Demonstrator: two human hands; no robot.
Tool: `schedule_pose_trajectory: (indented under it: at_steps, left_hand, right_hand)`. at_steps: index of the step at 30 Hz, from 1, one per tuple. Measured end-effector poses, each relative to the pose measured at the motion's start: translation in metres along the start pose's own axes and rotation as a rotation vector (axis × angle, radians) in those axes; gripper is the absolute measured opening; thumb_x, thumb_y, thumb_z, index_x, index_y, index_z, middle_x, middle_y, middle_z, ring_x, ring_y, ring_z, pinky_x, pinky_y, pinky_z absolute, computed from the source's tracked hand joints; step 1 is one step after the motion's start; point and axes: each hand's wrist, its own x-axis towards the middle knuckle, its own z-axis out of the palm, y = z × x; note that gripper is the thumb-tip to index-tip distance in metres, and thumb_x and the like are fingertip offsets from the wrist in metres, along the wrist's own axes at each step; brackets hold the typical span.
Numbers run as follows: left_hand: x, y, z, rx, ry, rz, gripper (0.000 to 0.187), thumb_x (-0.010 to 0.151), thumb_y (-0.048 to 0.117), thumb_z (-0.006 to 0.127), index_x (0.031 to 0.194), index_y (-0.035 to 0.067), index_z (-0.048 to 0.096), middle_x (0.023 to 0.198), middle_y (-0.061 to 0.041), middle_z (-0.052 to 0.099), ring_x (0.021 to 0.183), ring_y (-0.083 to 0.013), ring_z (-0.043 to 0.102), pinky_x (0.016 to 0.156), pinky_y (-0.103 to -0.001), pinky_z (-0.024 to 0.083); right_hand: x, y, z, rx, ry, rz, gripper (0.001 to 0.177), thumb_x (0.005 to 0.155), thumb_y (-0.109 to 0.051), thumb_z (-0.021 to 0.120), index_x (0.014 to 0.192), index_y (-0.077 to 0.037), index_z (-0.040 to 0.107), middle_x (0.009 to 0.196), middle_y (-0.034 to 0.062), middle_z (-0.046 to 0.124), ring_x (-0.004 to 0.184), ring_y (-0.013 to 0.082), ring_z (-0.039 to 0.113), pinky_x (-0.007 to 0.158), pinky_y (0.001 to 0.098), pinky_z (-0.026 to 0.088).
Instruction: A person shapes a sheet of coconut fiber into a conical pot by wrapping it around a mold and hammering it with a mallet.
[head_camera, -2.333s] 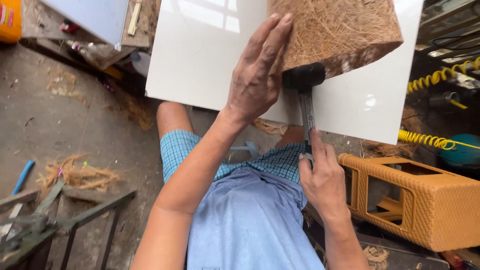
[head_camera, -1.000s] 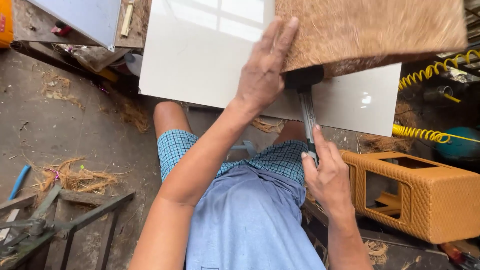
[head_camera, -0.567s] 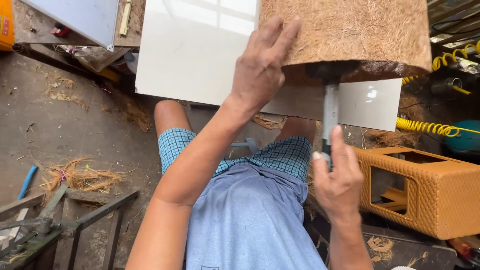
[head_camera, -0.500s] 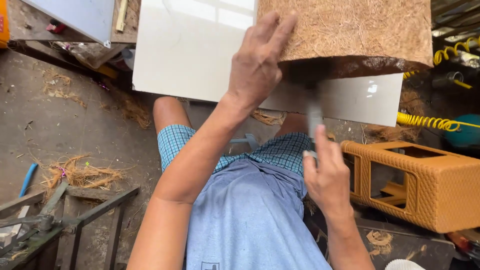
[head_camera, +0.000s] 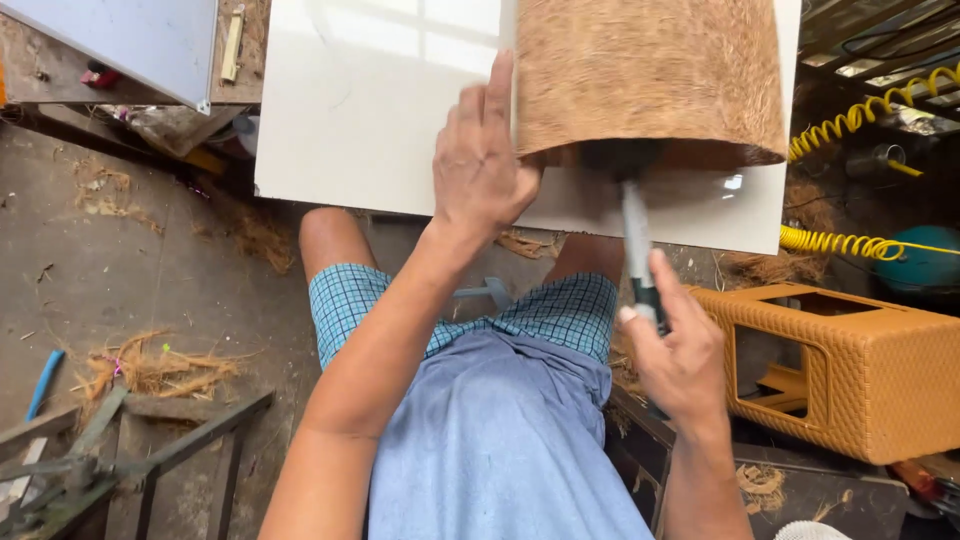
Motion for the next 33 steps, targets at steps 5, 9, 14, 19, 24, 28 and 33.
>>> schedule_pose_trajectory:
  at_steps: [5,9,14,19,24,28,33]
  left_hand:
    - [0.012,0.001,0.022,-0.205,0.036,0.035,0.094,0.078,-0.014,0.056,0.159,0.010,0.012,0.086,-0.005,0.063,0.065,-0.0185,0.050,0.059,-0.035,0.045]
    - [0.020,-0.006,-0.014,-0.210,0.323,0.127,0.063,0.104,-0.003,0.053,0.156,0.012,0.022,0.110,-0.010,0.074,0.087,-0.0264,0.067,0.078,-0.040,0.060]
    - [0.004,-0.029,-0.052,-0.088,0.432,0.172,0.059,0.108,-0.004,0.056,0.155,0.016,0.026,0.127,-0.003,0.066,0.084,-0.0167,0.061,0.073,-0.032,0.060]
    - [-0.020,-0.041,-0.057,-0.057,0.494,0.086,0.051,0.114,0.019,0.060,0.153,0.014,0.028,0.146,0.000,0.056,0.082,-0.0171,0.059,0.064,-0.034,0.055]
    - [-0.028,-0.043,-0.041,-0.351,0.259,-0.107,0.093,0.099,0.026,0.077,0.161,0.016,0.008,0.162,-0.013,0.040,0.137,-0.0353,0.064,0.104,-0.038,0.063]
    - [-0.027,-0.036,-0.041,-0.416,0.306,-0.033,0.094,0.102,0.033,0.080,0.162,0.016,0.010,0.167,-0.004,0.033,0.154,-0.0278,0.048,0.124,-0.036,0.057]
    - [-0.024,-0.033,-0.039,-0.374,0.341,-0.022,0.075,0.100,-0.005,0.063,0.159,0.013,0.019,0.161,-0.010,0.040,0.149,-0.0309,0.052,0.115,-0.031,0.062]
  right_hand:
    - [0.029,-0.004,-0.020,-0.016,0.162,-0.202,0.063,0.092,-0.012,0.059,0.149,0.007,0.040,0.115,0.0180,0.048,0.104,0.0276,0.048,0.087,0.0377,0.042]
    - [0.045,-0.012,-0.029,0.048,0.227,-0.318,0.062,0.087,-0.001,0.064,0.144,0.014,0.043,0.142,0.0339,0.049,0.132,0.0400,0.051,0.113,0.0416,0.039]
    - [0.060,-0.016,-0.017,0.048,0.252,-0.505,0.062,0.091,-0.002,0.066,0.148,0.009,0.045,0.122,0.0285,0.061,0.104,0.0328,0.059,0.091,0.0397,0.051]
    - [0.069,-0.020,0.009,0.065,0.191,-0.600,0.058,0.097,-0.003,0.061,0.151,0.009,0.041,0.090,0.0121,0.051,0.080,0.0221,0.048,0.066,0.0341,0.048]
    - [0.043,-0.028,0.021,-0.096,0.094,-0.448,0.057,0.095,-0.011,0.061,0.148,0.003,0.048,0.094,0.0136,0.060,0.061,0.0181,0.045,0.059,0.0363,0.045]
    - [0.027,-0.015,0.025,-0.139,0.180,-0.485,0.059,0.098,-0.007,0.064,0.152,0.001,0.044,0.099,0.0155,0.059,0.059,0.0168,0.037,0.055,0.0336,0.042]
    - [0.029,-0.011,0.032,-0.284,-0.045,-0.331,0.058,0.100,-0.015,0.050,0.155,-0.004,0.035,0.093,0.0125,0.055,0.059,0.0178,0.049,0.048,0.0323,0.053]
